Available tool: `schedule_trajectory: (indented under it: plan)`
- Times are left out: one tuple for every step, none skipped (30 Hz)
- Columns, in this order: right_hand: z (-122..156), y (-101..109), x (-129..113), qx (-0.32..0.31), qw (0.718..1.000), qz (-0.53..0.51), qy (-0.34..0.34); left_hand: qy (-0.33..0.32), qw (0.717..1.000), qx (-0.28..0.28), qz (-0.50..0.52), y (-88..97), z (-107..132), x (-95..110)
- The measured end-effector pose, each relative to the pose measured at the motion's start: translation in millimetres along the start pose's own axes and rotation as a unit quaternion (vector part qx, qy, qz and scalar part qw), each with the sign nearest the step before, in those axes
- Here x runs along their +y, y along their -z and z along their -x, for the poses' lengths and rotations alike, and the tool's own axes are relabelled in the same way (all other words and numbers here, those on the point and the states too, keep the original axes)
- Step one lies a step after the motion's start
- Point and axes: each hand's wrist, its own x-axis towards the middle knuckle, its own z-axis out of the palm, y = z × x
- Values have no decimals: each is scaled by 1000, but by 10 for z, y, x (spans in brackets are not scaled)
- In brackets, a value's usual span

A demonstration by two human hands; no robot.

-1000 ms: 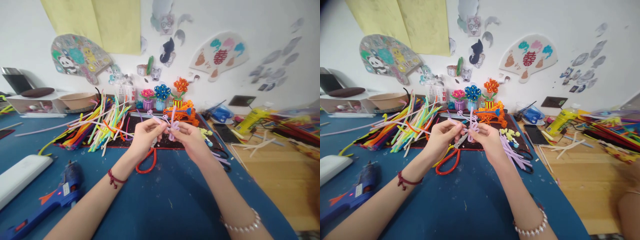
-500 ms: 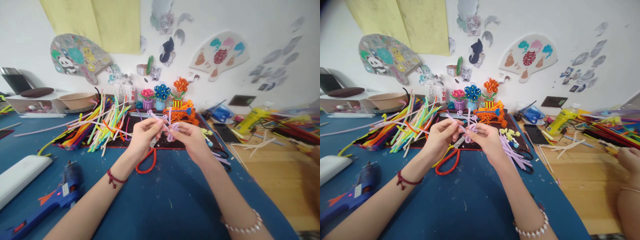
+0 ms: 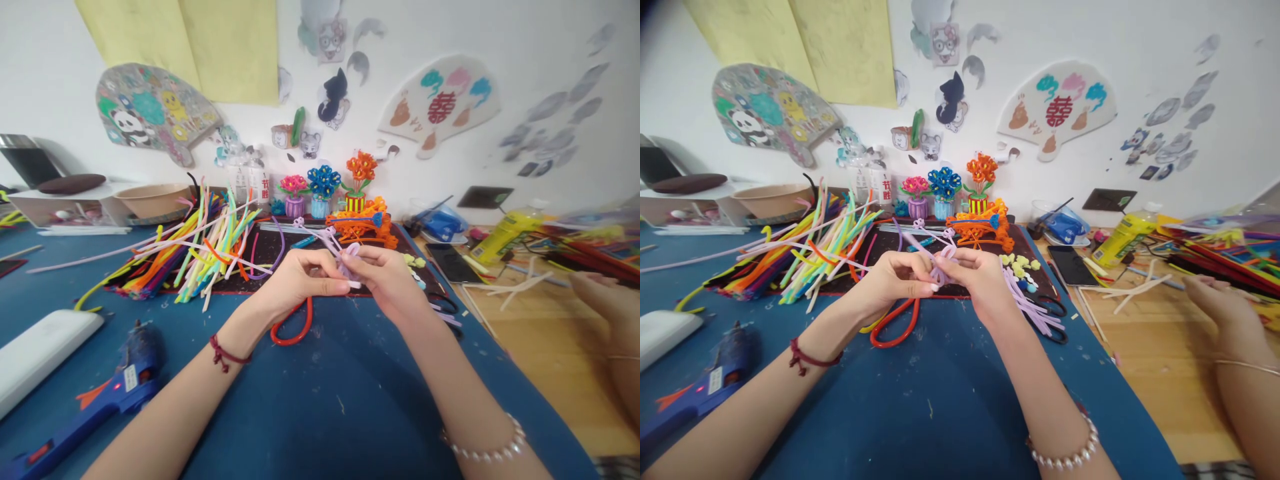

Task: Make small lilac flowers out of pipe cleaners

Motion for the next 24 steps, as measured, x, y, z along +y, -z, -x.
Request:
schedule_trajectory:
  plan:
    - [-3, 6, -1, -1, 1000, 0, -2, 11, 1000, 5, -13, -12, 2, 6]
    - [-6, 12, -4, 1, 1000, -2, -5, 17, 999, 13, -25, -26, 4, 13]
    - [-7, 17, -7, 1, 1000, -5, -7, 17, 999, 24, -35, -39, 5, 19]
    - [-8, 22, -11, -1, 1000, -7, -10, 14, 998, 35, -43, -49, 4, 24]
    - [-8, 27, -15, -3, 1000, -10, -12, 6, 998, 47, -50, -55, 1, 27]
    - [-8, 32, -19, -6, 1000, -14, -14, -3, 997, 60, -56, -54, -3, 28]
    - [-8, 38, -21, -9, 1000, -18, -16, -13, 995, 75, -62, -49, -8, 27]
    - [-9, 43, -22, -12, 1000, -21, -17, -21, 994, 88, -67, -39, -13, 26]
    - [-9, 48, -22, -14, 999, -23, -17, -26, 992, 98, -72, -26, -18, 24]
    - [-9, 51, -20, -16, 999, -24, -18, -28, 991, 105, -75, -13, -22, 25]
    - [-10, 53, -17, -18, 999, -24, -18, -30, 991, 107, -76, -3, -24, 27]
    - [-9, 54, -14, -19, 999, -24, -18, -30, 991, 103, -74, 4, -24, 31]
    - [-9, 54, -10, -18, 999, -25, -17, -27, 993, 93, -72, 6, -22, 37]
    - [-8, 54, -6, -16, 999, -27, -15, -24, 994, 79, -70, 4, -19, 43]
    - [-8, 54, -2, -14, 999, -29, -13, -21, 995, 65, -68, -3, -15, 50]
    - [-7, 56, 2, -12, 999, -31, -10, -16, 996, 51, -67, -12, -10, 54]
    - [-8, 60, 5, -10, 999, -31, -10, -11, 997, 38, -67, -22, -7, 57]
    - [-9, 66, 6, -7, 999, -30, -11, -7, 997, 28, -68, -31, -5, 57]
    - [-11, 74, 7, -4, 999, -29, -13, -5, 997, 21, -71, -39, -4, 56]
    - [-13, 82, 6, -1, 999, -28, -17, -4, 997, 16, -77, -45, -4, 53]
    - [-16, 91, 5, 1, 999, -28, -22, -2, 996, 15, -85, -48, -6, 51]
    - [-18, 99, 2, 2, 999, -29, -25, -1, 995, 18, -94, -48, -8, 49]
    - [-20, 104, -1, 2, 999, -30, -28, 0, 994, 23, -102, -46, -11, 49]
    - [-21, 108, -4, 2, 999, -31, -30, 3, 994, 28, -110, -43, -13, 50]
